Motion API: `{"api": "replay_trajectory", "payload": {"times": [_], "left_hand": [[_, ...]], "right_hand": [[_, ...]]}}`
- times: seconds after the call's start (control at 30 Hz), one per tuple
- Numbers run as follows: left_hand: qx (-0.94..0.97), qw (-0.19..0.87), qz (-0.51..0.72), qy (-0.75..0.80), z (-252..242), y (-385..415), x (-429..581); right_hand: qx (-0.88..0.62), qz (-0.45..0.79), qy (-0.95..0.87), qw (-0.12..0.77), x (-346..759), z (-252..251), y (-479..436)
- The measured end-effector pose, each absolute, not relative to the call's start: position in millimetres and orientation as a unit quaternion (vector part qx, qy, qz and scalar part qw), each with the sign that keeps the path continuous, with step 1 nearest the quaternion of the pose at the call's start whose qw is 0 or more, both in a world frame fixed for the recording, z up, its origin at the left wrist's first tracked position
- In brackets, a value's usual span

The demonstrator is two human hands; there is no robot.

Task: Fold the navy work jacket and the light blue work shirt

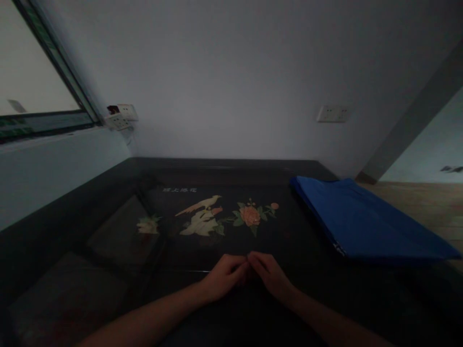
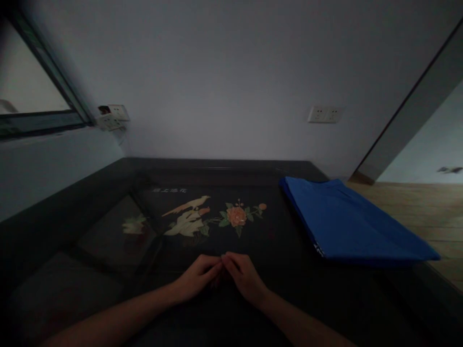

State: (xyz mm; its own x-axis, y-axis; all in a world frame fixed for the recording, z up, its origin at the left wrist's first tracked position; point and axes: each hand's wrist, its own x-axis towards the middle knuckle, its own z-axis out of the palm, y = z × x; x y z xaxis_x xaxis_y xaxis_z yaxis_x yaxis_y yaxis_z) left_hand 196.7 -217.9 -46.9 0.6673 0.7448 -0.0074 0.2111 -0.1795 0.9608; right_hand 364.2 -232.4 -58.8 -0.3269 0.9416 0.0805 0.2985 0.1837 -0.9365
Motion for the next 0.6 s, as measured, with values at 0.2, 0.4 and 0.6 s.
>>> {"api": "replay_trajectory", "payload": {"times": [0.2, 0.4, 0.6], "left_hand": [[0.730, 0.547, 0.238, 0.334, -47.3, -218.3, 196.9], [0.731, 0.551, 0.236, 0.326, -47.6, -218.4, 196.6], [0.734, 0.545, 0.234, 0.330, -48.0, -218.2, 197.0]], "right_hand": [[-0.461, 0.449, -0.679, 0.353, 364.8, -62.1, -232.8], [-0.452, 0.454, -0.681, 0.355, 364.6, -58.9, -233.8], [-0.455, 0.443, -0.688, 0.352, 365.0, -59.1, -233.7]]}}
